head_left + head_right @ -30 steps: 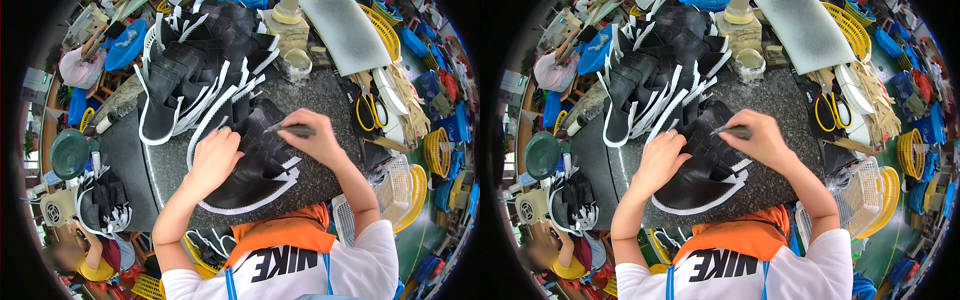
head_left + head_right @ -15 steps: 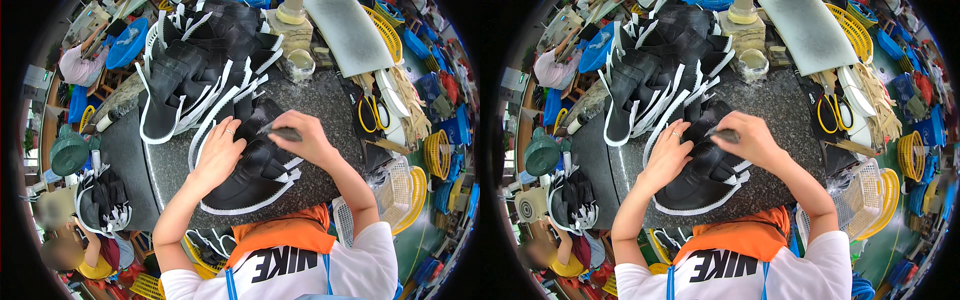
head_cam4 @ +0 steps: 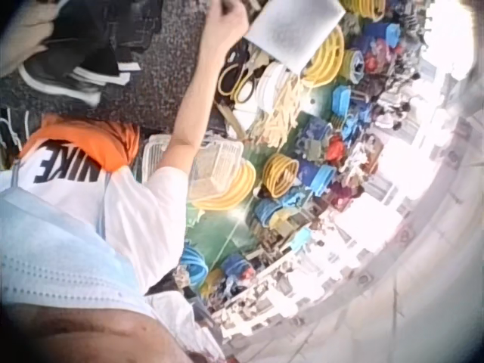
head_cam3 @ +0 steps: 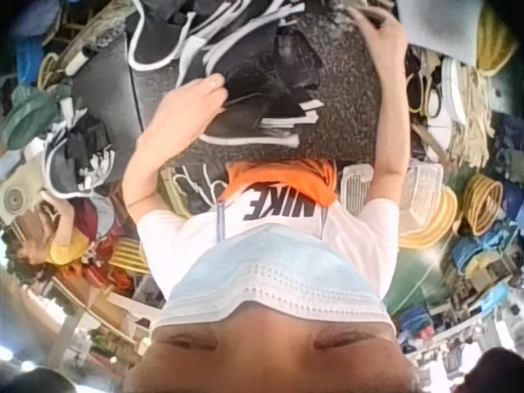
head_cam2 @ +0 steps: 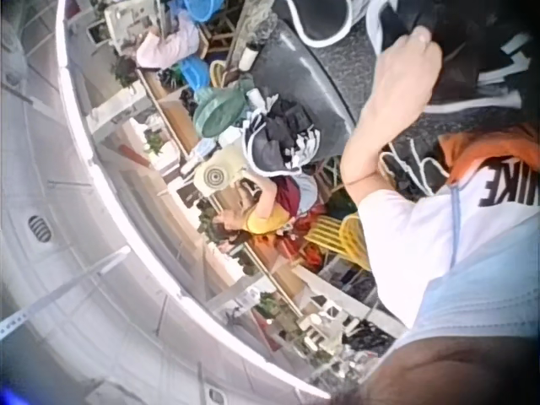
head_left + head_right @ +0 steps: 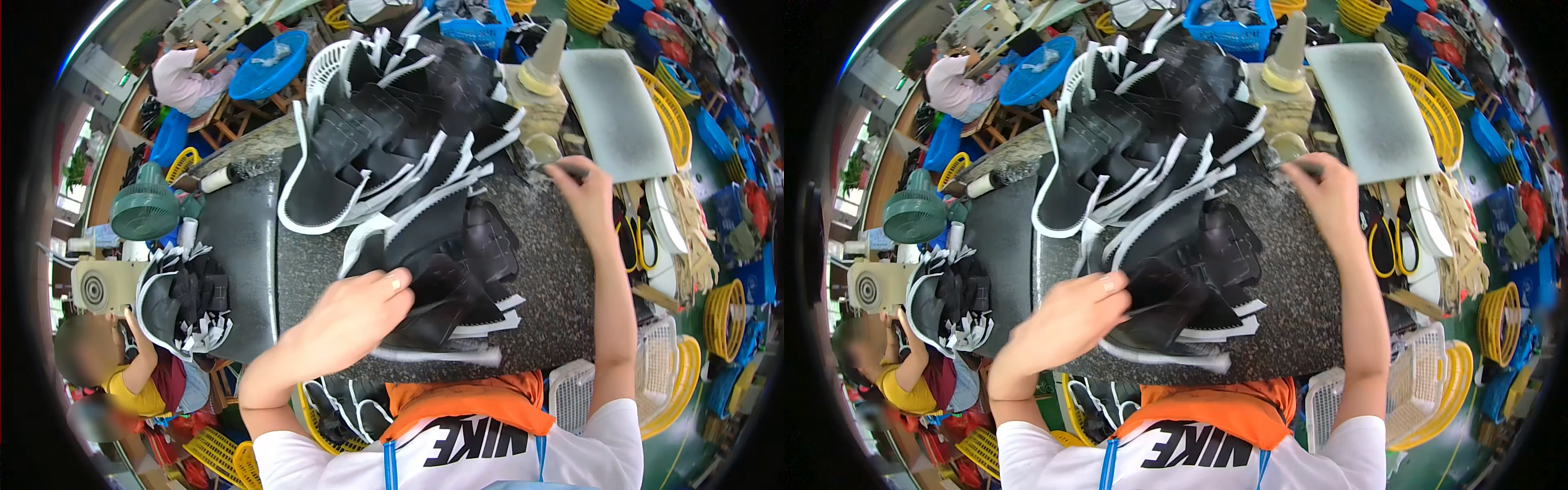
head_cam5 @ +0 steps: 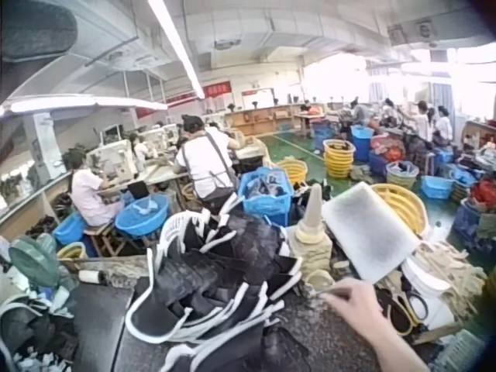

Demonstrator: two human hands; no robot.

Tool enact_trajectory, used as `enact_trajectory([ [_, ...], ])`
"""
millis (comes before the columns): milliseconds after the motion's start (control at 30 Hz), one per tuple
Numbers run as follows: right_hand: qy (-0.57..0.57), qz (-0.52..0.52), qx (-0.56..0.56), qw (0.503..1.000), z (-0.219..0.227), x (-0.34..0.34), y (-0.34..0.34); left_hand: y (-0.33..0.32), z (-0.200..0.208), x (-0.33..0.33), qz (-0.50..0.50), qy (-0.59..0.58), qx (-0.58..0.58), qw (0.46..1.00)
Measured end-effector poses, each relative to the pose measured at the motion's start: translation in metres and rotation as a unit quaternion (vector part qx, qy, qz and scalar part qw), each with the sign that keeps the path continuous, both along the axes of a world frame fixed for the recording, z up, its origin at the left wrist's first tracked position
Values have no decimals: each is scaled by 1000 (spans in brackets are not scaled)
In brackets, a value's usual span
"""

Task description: The person applies adhesive to shoe upper pieces using a small applicator tool, pressing and stacking the pieces by hand on a workbench.

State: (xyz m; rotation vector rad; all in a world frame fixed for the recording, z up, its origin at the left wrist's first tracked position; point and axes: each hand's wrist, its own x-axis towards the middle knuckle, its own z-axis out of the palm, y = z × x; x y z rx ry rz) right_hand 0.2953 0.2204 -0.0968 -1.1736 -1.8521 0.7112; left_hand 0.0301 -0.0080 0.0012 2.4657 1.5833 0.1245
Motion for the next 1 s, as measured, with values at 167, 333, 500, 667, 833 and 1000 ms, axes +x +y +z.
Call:
enact_trajectory([
  [167, -45, -18, 84, 995, -22, 18, 54, 15, 67, -49, 145, 144, 129, 970],
  [333, -167, -14, 110, 980, -26, 2, 63, 75, -15, -120, 266, -6, 259, 929],
  [500, -174, 12, 226, 958, -35, 10, 56, 75, -110, 18, -2, -117, 204, 972],
  [667, -240, 12, 253, 937, -31, 19, 45, 74, -127, 52, 56, 22, 191, 980],
  [833, -241, 19, 228, 943, -33, 19, 38, 95, -116, 64, 83, 32, 19, 996],
  [1000, -264, 6, 253, 931, -34, 31, 30, 101, -117, 53, 146, -66, -24, 987],
])
